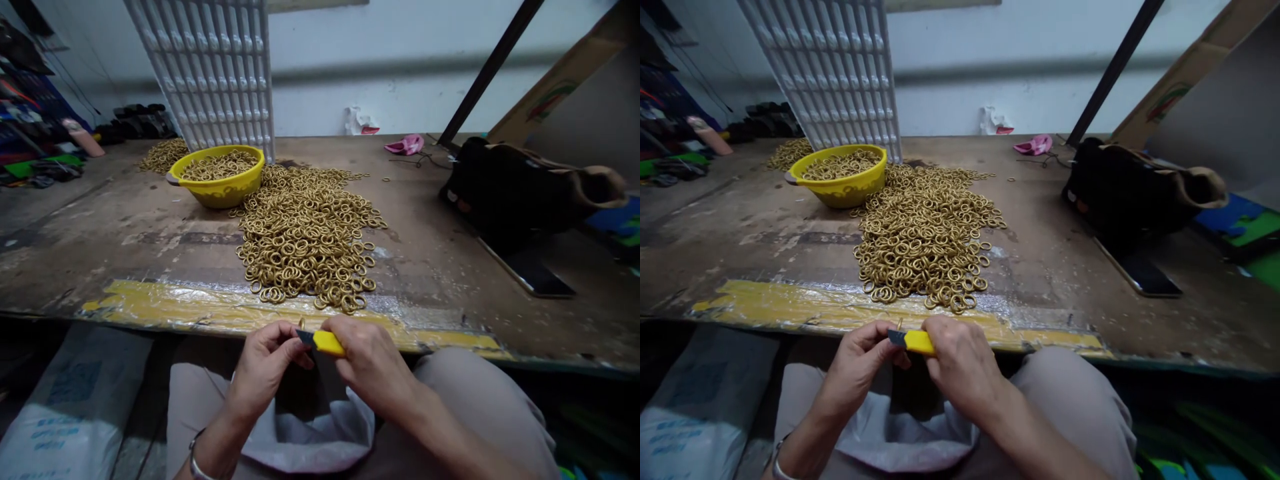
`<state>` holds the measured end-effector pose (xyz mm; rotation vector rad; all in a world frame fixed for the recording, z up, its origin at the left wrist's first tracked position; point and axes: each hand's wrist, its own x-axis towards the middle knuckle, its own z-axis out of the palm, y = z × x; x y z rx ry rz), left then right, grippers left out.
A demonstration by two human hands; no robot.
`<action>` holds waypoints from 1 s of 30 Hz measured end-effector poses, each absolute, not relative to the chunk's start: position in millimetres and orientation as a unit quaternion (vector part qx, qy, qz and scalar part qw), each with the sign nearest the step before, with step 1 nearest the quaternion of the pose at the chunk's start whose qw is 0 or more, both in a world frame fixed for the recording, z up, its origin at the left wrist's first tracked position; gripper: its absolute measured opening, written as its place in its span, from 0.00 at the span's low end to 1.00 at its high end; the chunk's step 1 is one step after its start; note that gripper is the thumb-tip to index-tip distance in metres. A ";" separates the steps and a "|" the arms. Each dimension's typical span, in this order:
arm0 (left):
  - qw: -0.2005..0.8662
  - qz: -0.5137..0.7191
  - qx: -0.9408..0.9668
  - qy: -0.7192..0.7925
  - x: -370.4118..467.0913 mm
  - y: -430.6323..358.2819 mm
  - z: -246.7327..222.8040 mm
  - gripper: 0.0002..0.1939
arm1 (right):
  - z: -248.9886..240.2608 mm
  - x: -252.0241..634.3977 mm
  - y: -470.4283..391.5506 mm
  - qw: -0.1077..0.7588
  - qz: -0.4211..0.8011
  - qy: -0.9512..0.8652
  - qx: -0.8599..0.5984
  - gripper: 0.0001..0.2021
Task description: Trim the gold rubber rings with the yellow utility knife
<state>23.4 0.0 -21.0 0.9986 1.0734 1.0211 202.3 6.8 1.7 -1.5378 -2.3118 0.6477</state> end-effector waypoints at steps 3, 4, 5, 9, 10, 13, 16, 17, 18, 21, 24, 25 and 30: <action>0.615 0.438 0.449 0.478 25.1 -0.8 -19.0 0.10 | 1.5 200.8 9.0 0.108 0.199 -0.813 -0.536 0.10; 0.611 0.436 0.453 0.480 25.4 -0.7 -18.8 0.10 | 1.1 200.5 9.3 0.100 0.191 -0.815 -0.537 0.09; 0.609 0.435 0.458 0.481 25.6 -0.5 -18.8 0.10 | 0.7 200.3 9.4 0.094 0.184 -0.817 -0.538 0.09; 0.602 0.431 0.470 0.480 25.1 0.8 -19.9 0.09 | -1.4 200.1 9.7 0.081 0.165 -0.822 -0.539 0.10; 0.601 0.429 0.473 0.480 24.8 1.0 -20.1 0.09 | -1.6 200.0 9.8 0.078 0.160 -0.823 -0.540 0.10; 0.599 0.423 0.485 0.478 23.9 0.3 -20.9 0.09 | -0.3 198.3 9.5 0.070 0.144 -0.824 -0.544 0.11; 0.605 0.414 0.489 0.473 23.3 -1.1 -21.1 0.09 | 3.8 193.4 8.5 0.056 0.130 -0.824 -0.549 0.11; 0.607 0.410 0.490 0.472 23.1 -1.8 -20.5 0.09 | 5.4 191.8 8.6 0.050 0.126 -0.823 -0.551 0.11; 0.606 0.407 0.493 0.473 22.8 -2.6 -19.3 0.09 | 6.9 190.9 9.3 0.043 0.121 -0.823 -0.553 0.10; 0.604 0.407 0.508 0.459 20.7 -8.1 -12.6 0.08 | 10.5 197.4 17.4 0.011 0.094 -0.794 -0.601 0.09; 0.634 0.402 0.518 0.411 16.9 -16.6 -8.1 0.09 | 12.3 219.2 31.8 0.014 0.045 -0.709 -0.704 0.07; 0.647 0.400 0.514 0.396 15.8 -18.8 -9.1 0.10 | 12.2 227.3 36.5 0.050 0.032 -0.695 -0.717 0.06; 0.709 0.426 0.417 0.377 18.1 -15.4 -27.9 0.14 | 5.2 240.0 47.9 0.139 0.133 -0.726 -0.660 0.08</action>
